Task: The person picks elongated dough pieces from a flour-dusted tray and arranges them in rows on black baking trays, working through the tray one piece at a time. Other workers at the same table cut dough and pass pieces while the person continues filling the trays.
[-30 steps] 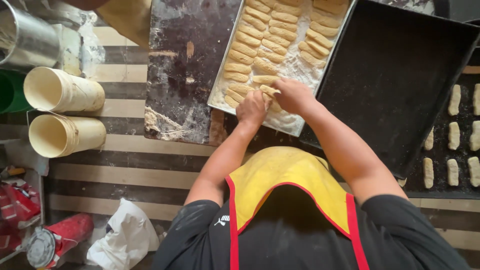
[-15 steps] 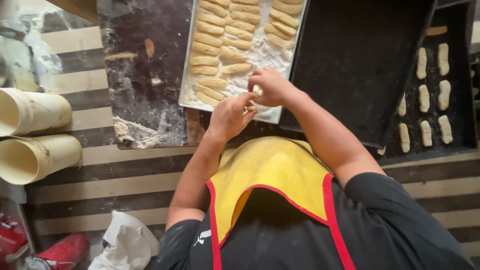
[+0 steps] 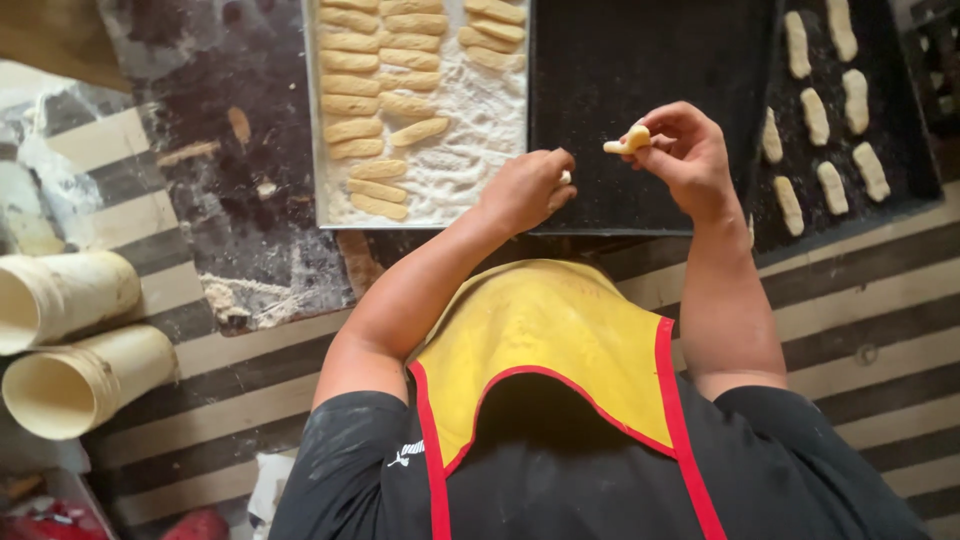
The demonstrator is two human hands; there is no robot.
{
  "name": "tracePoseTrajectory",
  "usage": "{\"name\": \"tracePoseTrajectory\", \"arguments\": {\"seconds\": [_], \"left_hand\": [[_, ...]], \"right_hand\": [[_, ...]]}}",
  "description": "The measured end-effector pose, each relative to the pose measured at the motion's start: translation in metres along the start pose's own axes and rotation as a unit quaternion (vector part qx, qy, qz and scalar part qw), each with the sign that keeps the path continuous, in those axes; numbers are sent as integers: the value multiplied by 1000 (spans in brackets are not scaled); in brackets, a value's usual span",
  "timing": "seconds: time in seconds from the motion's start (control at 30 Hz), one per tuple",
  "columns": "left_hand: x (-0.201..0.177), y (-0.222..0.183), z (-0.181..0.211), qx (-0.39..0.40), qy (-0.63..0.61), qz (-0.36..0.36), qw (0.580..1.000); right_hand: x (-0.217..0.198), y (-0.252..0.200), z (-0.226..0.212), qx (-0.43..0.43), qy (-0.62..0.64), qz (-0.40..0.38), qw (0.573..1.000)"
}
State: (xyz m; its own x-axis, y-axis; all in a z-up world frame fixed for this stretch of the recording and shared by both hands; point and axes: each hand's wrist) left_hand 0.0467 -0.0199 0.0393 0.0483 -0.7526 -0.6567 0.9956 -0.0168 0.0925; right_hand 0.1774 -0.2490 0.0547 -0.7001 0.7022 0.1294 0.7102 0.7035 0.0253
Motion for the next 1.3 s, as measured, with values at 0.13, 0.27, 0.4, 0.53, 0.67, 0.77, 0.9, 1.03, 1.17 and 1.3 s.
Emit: {"name": "tracePoseTrajectory", "arguments": {"seconds": [0.13, 0.27, 0.4, 0.53, 0.67, 0.77, 0.9, 1.03, 1.17, 1.3], "left_hand": [[12, 9, -6, -162, 13, -73, 984], [26, 20, -21, -165, 43, -45, 984], [33, 41, 8, -201, 116, -109, 967], [61, 49, 0, -200, 132, -104, 965], [81, 50, -25, -201, 162, -135, 957], [49, 45, 2, -205, 138, -131, 960], [-9, 37, 11, -172, 93, -5, 981], [-42, 8, -55, -140, 89, 110, 980], [-100, -43, -75, -336, 76, 159, 925], [-117, -92, -105, -490, 176, 211, 827]], "right_hand": [[-11, -34, 19, -19, -59, 20, 998], [-9, -52, 13, 14, -324, -24, 946], [8, -45, 5, 143, -430, 84, 888], [28, -23, 25, 184, -465, 107, 859], [28, -15, 59, 95, -533, 53, 839], [41, -17, 53, 103, -544, 13, 833], [52, -19, 52, 178, -548, -9, 818], [47, -23, 63, 172, -555, -25, 814], [58, -13, 44, 165, -575, -28, 801], [72, 9, 37, 26, -595, 8, 804]]}}
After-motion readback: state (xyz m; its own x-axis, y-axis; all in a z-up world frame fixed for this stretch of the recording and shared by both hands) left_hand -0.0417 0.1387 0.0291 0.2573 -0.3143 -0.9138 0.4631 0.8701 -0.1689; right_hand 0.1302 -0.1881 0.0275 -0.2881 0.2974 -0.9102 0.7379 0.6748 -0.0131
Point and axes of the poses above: each hand's wrist, its own y-axis towards the middle knuckle, its own x-axis out of the palm, z = x × y, and after that the axes turned 2 degrees about -x, right-handed
